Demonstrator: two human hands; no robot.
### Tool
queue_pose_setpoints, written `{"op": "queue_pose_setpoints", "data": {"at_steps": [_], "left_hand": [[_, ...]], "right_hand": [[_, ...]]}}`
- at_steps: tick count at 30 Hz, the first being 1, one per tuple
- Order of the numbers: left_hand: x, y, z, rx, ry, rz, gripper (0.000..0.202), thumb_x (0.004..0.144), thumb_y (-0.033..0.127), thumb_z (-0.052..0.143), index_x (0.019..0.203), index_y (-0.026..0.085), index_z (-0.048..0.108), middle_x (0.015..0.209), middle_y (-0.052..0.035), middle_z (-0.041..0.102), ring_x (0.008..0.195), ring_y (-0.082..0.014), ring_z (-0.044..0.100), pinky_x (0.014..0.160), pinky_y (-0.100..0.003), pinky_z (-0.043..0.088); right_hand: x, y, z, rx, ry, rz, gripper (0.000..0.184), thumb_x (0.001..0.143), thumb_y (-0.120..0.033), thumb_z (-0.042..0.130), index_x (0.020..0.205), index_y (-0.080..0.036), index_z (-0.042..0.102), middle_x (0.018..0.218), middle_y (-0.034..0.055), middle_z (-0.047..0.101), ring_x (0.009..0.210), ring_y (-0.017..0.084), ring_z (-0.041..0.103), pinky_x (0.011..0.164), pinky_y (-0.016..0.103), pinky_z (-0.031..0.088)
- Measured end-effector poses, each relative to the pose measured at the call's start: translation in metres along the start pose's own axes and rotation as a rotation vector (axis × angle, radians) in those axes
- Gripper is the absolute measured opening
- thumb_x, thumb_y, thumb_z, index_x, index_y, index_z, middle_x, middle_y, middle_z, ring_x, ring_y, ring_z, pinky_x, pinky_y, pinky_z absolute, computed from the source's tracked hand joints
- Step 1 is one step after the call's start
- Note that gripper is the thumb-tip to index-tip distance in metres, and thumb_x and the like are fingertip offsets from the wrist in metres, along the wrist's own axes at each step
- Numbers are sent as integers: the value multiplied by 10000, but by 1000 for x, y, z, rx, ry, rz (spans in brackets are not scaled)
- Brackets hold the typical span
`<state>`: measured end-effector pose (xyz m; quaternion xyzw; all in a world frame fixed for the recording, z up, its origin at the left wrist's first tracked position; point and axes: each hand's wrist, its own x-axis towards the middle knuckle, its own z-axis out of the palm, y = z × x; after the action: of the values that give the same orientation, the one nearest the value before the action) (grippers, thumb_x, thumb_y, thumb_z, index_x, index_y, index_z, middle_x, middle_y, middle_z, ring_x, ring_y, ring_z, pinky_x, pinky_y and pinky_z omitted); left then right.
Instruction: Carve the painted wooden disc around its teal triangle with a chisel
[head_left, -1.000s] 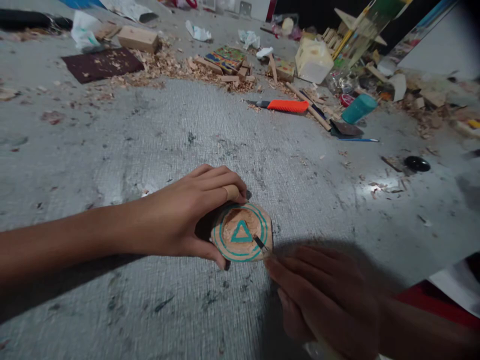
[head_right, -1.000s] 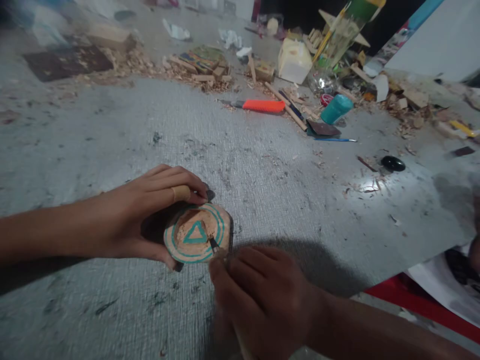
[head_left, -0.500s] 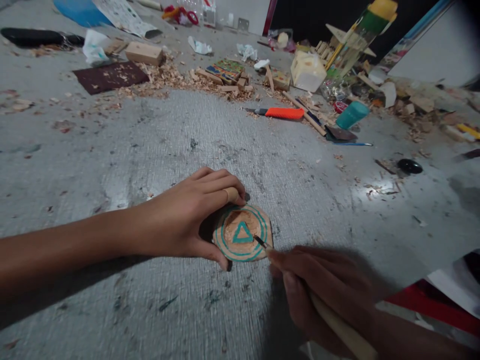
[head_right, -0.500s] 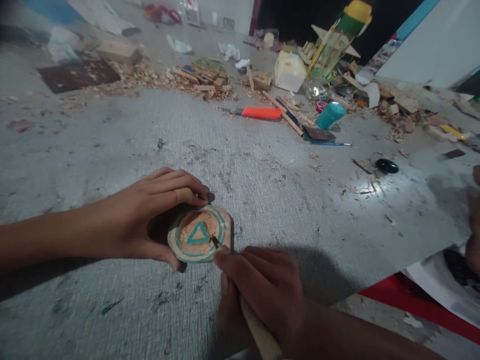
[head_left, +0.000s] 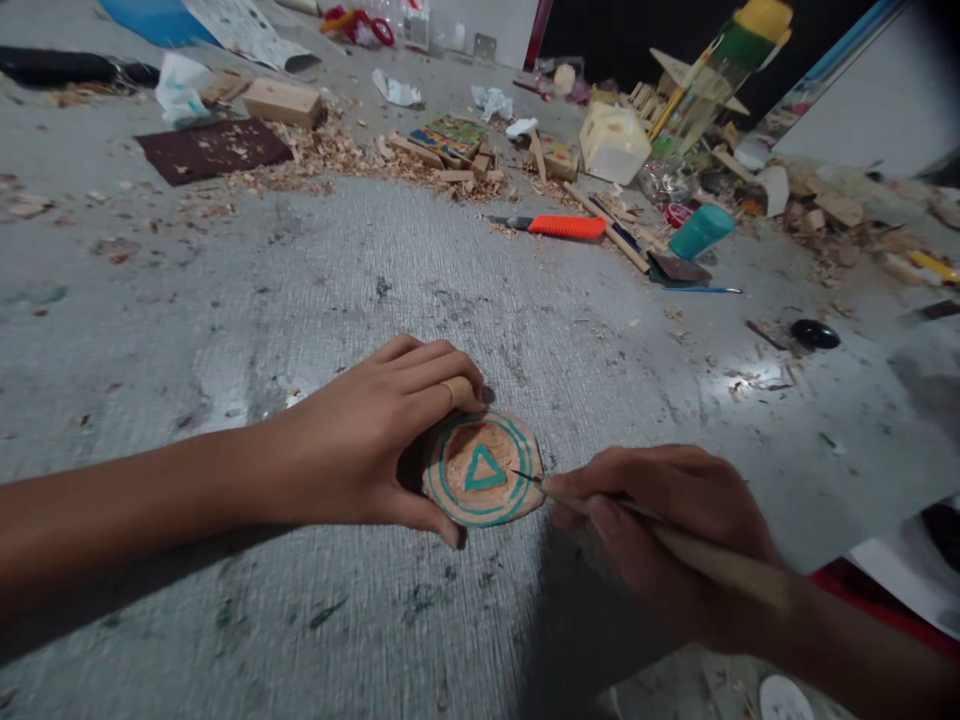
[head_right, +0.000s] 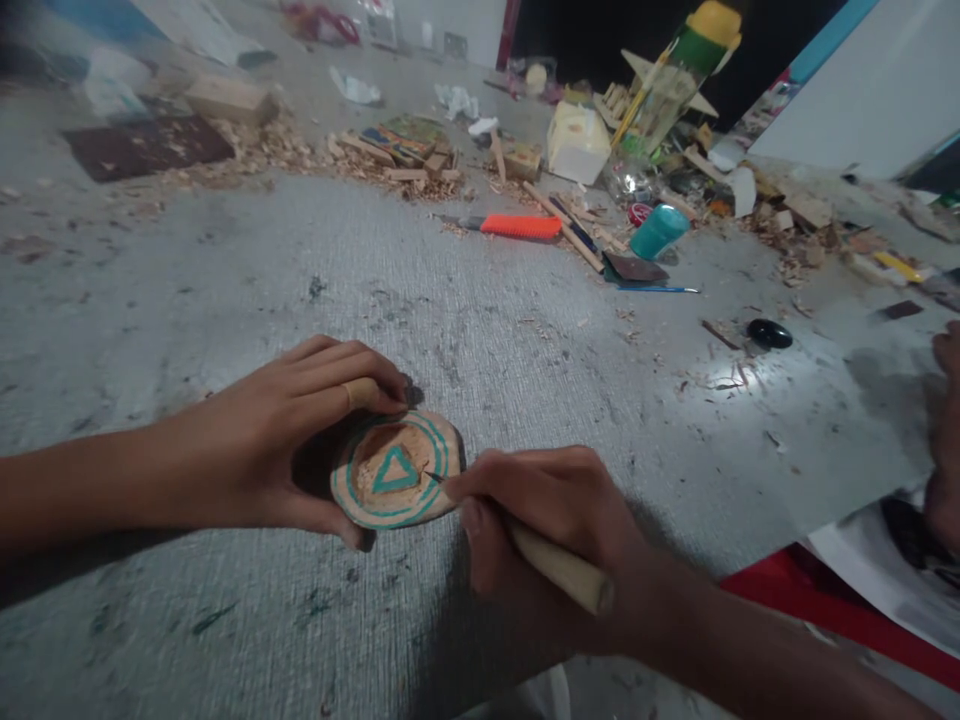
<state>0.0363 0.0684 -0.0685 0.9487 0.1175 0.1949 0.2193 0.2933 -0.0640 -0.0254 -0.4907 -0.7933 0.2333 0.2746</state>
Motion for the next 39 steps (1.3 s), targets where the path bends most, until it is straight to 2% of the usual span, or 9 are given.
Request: {"op": "queue_pose_setpoints", "data": {"at_steps": [8, 12, 18, 23, 27, 29, 32, 35, 39], "left_hand": [[-2, -3, 2, -12, 3, 16, 661, 840, 679, 791, 1194, 169, 563, 1182, -97, 660, 1065, -273, 618, 911, -387, 355], [-2, -3, 2, -14, 10, 24, 654, 855, 685, 770, 1208, 180, 551, 1181, -88, 657, 1056, -266, 613, 905, -385, 348], [-2, -5, 3, -37, 12, 33, 648, 855, 698, 762, 1207, 202, 537, 1198, -92, 664, 1060, -272, 616, 888, -387, 350], [-1, -3, 1, -13, 12, 31, 637, 875, 689, 751, 1213, 192, 542, 1198, -90, 669, 1063, -274, 619, 907, -401, 348], [-1, -1, -1, -38, 18, 20, 614, 883, 676, 756, 1192, 185, 554, 1201, -97, 675, 1068, -277, 625, 903, -401, 356], [-1, 0, -1, -38, 13, 9, 606, 886, 690, 745, 1164, 183, 565, 1177, -95, 675, 1048, -274, 625, 896, -402, 367], [-2, -1, -2, 1, 44, -12, 600, 891, 696, 736, 1133, 171, 574, 1140, -98, 667, 1025, -271, 619, 887, -402, 388], [-2, -2, -3, 43, 75, -21, 636, 854, 714, 764, 1122, 169, 576, 1126, -100, 668, 1011, -273, 621, 865, -393, 400], [1, 0, -5, 90, 62, -49, 668, 823, 753, 761, 1077, 162, 579, 1072, -95, 674, 961, -272, 629, 843, -402, 397]], "right_hand": [[28, 6, -14, 311, -202, 323, 383, 1083, -446, 526, 825, -215, 690, 672, -14, 724, 590, 114, 665, 569, 239, 483], [46, 5, -19, 440, -284, 405, 386, 1063, -421, 548, 758, -212, 660, 675, -11, 742, 615, 117, 696, 592, 222, 518], [59, 1, -16, 565, -298, 448, 318, 1061, -362, 565, 833, -177, 686, 644, -12, 725, 571, 118, 686, 527, 204, 527], [53, -7, -16, 367, -285, 192, 319, 1081, -316, 547, 814, -189, 668, 643, -58, 655, 536, 67, 593, 523, 195, 440], [54, -17, -12, 233, -391, 32, 278, 998, -127, 586, 733, -207, 563, 607, -88, 533, 481, 54, 440, 474, 214, 342], [58, -23, -5, 20, -443, -121, 243, 913, -89, 633, 717, -210, 556, 598, -65, 553, 474, 86, 443, 450, 255, 322], [58, -30, 6, -334, -414, -387, 163, 856, -109, 628, 727, -208, 606, 582, -8, 582, 453, 153, 443, 409, 333, 277], [48, -28, 13, -482, -341, -525, 198, 890, -107, 514, 853, -179, 694, 642, 45, 635, 512, 211, 504, 437, 383, 357], [26, -16, 11, -574, -250, -554, 299, 906, -74, 445, 946, -144, 733, 680, 55, 640, 585, 220, 529, 516, 389, 447]]}}
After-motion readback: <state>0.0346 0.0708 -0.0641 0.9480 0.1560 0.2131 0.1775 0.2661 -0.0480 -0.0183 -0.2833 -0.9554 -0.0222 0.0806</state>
